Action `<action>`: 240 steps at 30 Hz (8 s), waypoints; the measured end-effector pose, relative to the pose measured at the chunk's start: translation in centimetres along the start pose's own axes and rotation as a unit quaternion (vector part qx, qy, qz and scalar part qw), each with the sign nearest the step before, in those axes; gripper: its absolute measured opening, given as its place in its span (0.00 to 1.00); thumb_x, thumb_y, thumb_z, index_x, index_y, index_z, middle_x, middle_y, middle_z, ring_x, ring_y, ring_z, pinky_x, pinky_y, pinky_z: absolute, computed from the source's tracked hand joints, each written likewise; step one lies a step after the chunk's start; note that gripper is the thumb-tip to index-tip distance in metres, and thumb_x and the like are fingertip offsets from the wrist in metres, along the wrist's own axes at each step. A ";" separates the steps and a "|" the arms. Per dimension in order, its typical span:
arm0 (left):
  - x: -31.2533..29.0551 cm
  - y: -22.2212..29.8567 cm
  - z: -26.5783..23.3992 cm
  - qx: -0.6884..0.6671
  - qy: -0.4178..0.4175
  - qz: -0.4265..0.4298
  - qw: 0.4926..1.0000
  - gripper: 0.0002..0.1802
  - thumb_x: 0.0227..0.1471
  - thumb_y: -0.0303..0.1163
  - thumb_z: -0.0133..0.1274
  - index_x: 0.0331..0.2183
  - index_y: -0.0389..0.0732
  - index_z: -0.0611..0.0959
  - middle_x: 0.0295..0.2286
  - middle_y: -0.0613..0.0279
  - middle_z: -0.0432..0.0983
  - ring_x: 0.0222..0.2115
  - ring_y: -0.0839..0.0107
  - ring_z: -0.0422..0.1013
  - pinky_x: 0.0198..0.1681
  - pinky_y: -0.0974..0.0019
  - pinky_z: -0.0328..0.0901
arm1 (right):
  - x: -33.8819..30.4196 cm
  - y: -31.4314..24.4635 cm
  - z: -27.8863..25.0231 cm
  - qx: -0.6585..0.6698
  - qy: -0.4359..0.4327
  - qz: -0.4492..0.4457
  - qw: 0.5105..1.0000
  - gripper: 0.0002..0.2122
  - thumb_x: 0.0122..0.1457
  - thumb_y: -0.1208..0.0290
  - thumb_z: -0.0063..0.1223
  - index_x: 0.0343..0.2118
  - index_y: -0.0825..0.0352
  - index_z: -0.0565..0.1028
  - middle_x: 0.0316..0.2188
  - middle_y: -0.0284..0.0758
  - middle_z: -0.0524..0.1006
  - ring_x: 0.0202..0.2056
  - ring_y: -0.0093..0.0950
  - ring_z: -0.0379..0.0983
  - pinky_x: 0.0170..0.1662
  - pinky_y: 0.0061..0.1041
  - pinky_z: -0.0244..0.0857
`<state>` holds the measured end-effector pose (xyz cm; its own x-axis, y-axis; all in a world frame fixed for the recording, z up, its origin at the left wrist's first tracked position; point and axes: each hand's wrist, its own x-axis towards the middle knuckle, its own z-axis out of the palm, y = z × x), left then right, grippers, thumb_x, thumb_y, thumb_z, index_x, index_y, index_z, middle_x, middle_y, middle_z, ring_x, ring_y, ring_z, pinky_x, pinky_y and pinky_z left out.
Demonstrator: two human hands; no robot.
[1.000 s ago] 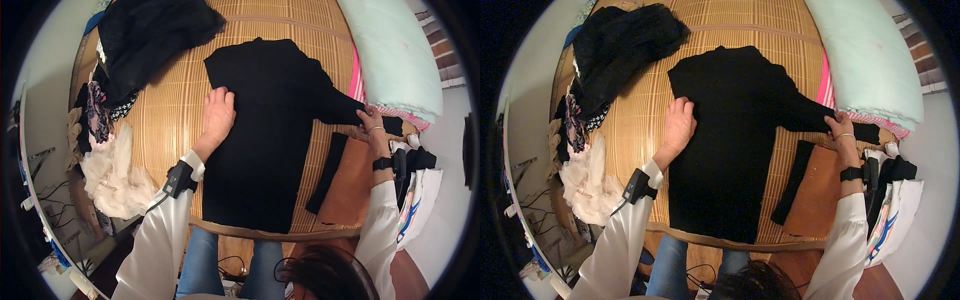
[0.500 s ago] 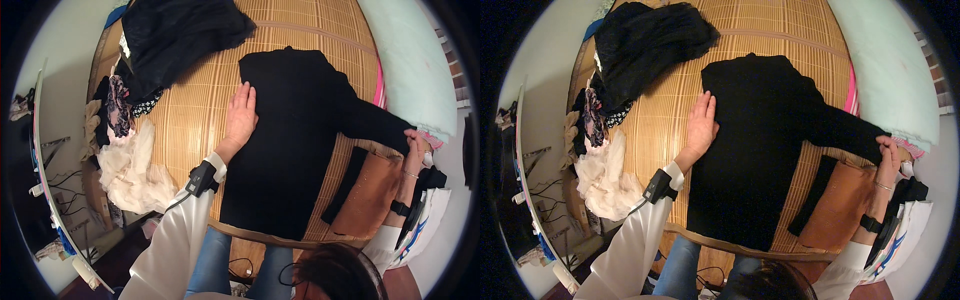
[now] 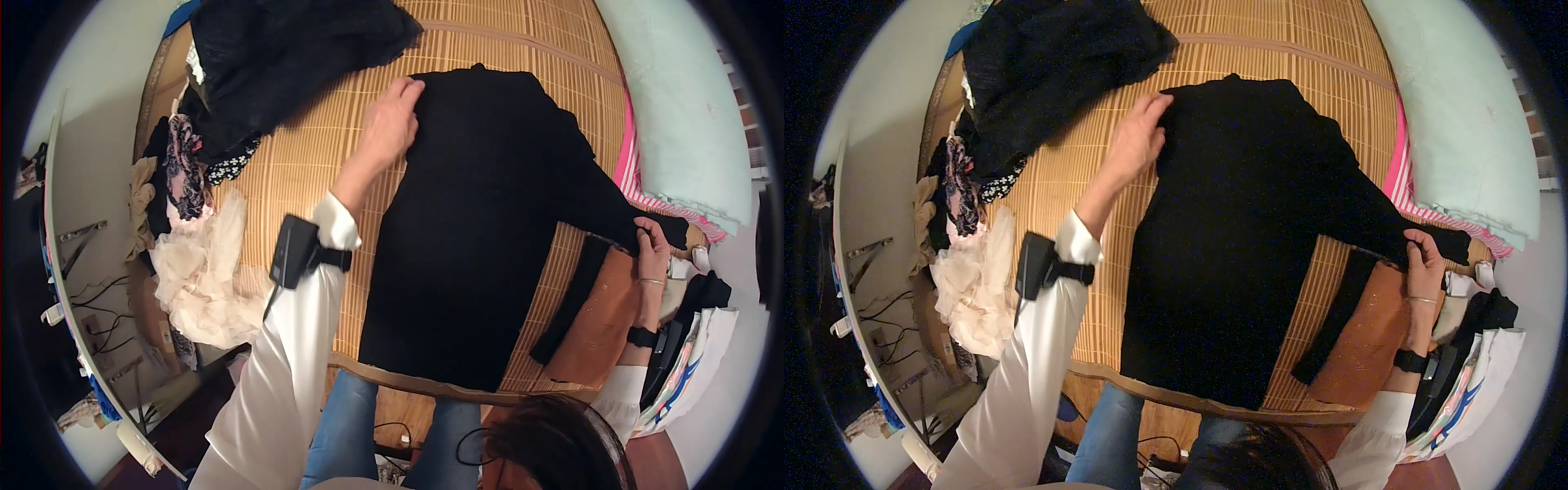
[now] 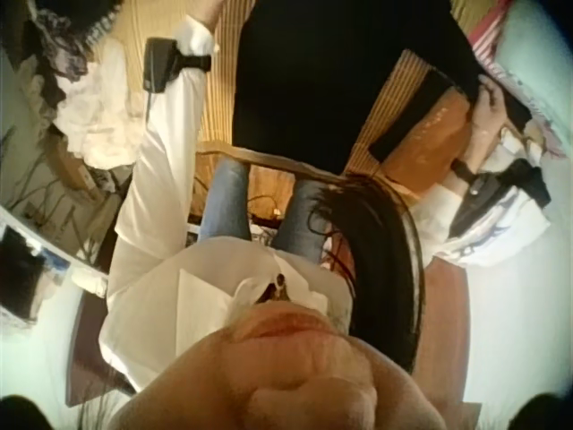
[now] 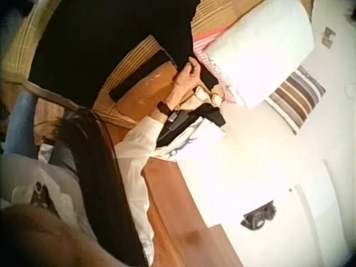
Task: Folding a white t-shirt and a black long-sleeved shirt on a bed.
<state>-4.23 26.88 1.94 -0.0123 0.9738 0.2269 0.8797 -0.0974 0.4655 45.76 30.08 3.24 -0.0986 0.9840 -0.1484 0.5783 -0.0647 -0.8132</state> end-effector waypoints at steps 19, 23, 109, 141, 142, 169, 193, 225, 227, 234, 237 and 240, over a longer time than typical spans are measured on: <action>-3.6 4.6 5.1 -0.072 0.082 0.073 0.991 0.09 0.37 0.18 0.55 0.27 0.37 0.75 0.27 0.56 0.68 0.31 0.57 0.65 0.35 0.59 0.63 | 0.2 3.3 0.5 0.032 0.067 0.013 0.997 0.09 0.58 0.80 0.46 0.41 0.70 0.74 0.37 0.29 0.75 0.38 0.18 0.68 0.45 0.15 0.60; -5.3 6.8 6.7 -0.089 0.041 0.024 0.995 0.12 0.37 0.20 0.59 0.30 0.35 0.77 0.31 0.58 0.68 0.33 0.61 0.65 0.38 0.63 0.64 | 0.2 0.0 2.1 -0.076 0.136 -0.035 0.987 0.09 0.56 0.80 0.48 0.39 0.70 0.74 0.35 0.32 0.75 0.37 0.20 0.69 0.43 0.17 0.62; -2.2 12.9 10.7 -0.062 -0.088 0.021 0.994 0.39 0.44 0.42 0.58 0.55 0.36 0.64 0.59 0.56 0.52 0.61 0.57 0.44 0.62 0.46 0.39 | 7.6 -5.7 20.5 -0.079 0.094 0.004 0.992 0.07 0.50 0.68 0.57 0.29 0.65 0.75 0.24 0.34 0.76 0.28 0.29 0.73 0.33 0.27 0.66; -1.8 13.2 10.3 -0.007 -0.104 0.047 0.993 0.40 0.42 0.46 0.59 0.56 0.47 0.64 0.59 0.57 0.50 0.61 0.50 0.43 0.60 0.40 0.41 | 4.8 3.2 1.2 -0.087 0.081 -0.069 0.991 0.06 0.46 0.78 0.57 0.27 0.68 0.71 0.27 0.32 0.72 0.32 0.22 0.66 0.39 0.20 0.61; -1.7 13.4 9.1 -0.027 -0.082 0.048 0.995 0.41 0.43 0.46 0.59 0.56 0.45 0.64 0.59 0.55 0.50 0.61 0.49 0.42 0.60 0.41 0.41 | 4.7 2.4 0.3 -0.088 0.097 -0.069 0.989 0.06 0.48 0.79 0.55 0.28 0.69 0.70 0.28 0.31 0.71 0.33 0.21 0.65 0.40 0.20 0.61; -11.9 0.0 0.7 0.055 0.121 -0.152 0.979 0.29 0.51 0.29 0.50 0.53 0.30 0.63 0.53 0.41 0.57 0.56 0.49 0.54 0.59 0.55 0.52 | 3.2 -0.4 2.8 -0.291 0.171 -0.149 0.929 0.17 0.52 0.73 0.56 0.43 0.74 0.70 0.37 0.48 0.71 0.37 0.38 0.70 0.42 0.32 0.65; -40.6 9.8 -3.9 -0.340 -0.139 -0.532 0.763 0.08 0.49 0.20 0.51 0.28 0.35 0.68 0.19 0.60 0.69 0.15 0.76 0.67 0.16 0.68 0.63 | -6.2 -11.6 26.6 -0.078 -0.052 -0.196 0.976 0.19 0.49 0.76 0.56 0.46 0.65 0.69 0.35 0.41 0.70 0.33 0.35 0.70 0.37 0.31 0.67; -2.4 6.3 5.3 -0.146 0.021 -0.063 0.987 0.08 0.48 0.24 0.50 0.33 0.31 0.78 0.33 0.51 0.72 0.37 0.54 0.68 0.42 0.59 0.64 | 0.4 -6.3 1.2 0.049 0.026 -0.080 0.995 0.04 0.56 0.82 0.47 0.30 0.67 0.65 0.29 0.26 0.65 0.32 0.16 0.63 0.37 0.13 0.57; -0.9 4.9 5.5 -0.139 0.021 -0.068 0.988 0.09 0.49 0.24 0.49 0.33 0.32 0.79 0.33 0.51 0.72 0.37 0.54 0.69 0.42 0.60 0.64 | -1.2 -9.3 2.9 0.060 0.033 -0.114 0.991 0.04 0.56 0.81 0.47 0.30 0.67 0.65 0.29 0.26 0.65 0.31 0.16 0.61 0.36 0.13 0.56; 0.2 4.3 6.0 -0.164 0.019 -0.114 0.980 0.09 0.50 0.24 0.49 0.35 0.33 0.79 0.34 0.52 0.71 0.35 0.55 0.71 0.40 0.61 0.65 | -2.0 -4.7 2.7 0.030 0.110 -0.088 0.990 0.03 0.59 0.78 0.47 0.35 0.68 0.67 0.29 0.26 0.66 0.30 0.13 0.60 0.34 0.11 0.55; -0.1 3.8 5.5 -0.160 0.054 -0.115 0.979 0.09 0.49 0.22 0.49 0.34 0.33 0.79 0.33 0.52 0.71 0.34 0.57 0.71 0.38 0.62 0.66 | -1.6 -4.1 3.5 0.080 0.136 -0.060 0.986 0.05 0.60 0.75 0.47 0.38 0.69 0.69 0.29 0.26 0.68 0.30 0.13 0.61 0.33 0.11 0.56; -0.1 2.2 5.0 -0.148 0.100 -0.135 0.974 0.10 0.46 0.18 0.48 0.34 0.33 0.78 0.32 0.51 0.70 0.33 0.54 0.70 0.37 0.60 0.66 | -1.5 -5.9 3.1 0.118 0.097 0.079 0.985 0.09 0.60 0.74 0.46 0.42 0.70 0.69 0.34 0.30 0.72 0.33 0.16 0.66 0.37 0.14 0.60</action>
<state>0.11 27.58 -1.36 -0.3439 0.9151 0.2104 0.6553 0.0734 0.7518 40.01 28.49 6.50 0.1477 0.9702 -0.1922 0.3667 -0.2343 -0.9004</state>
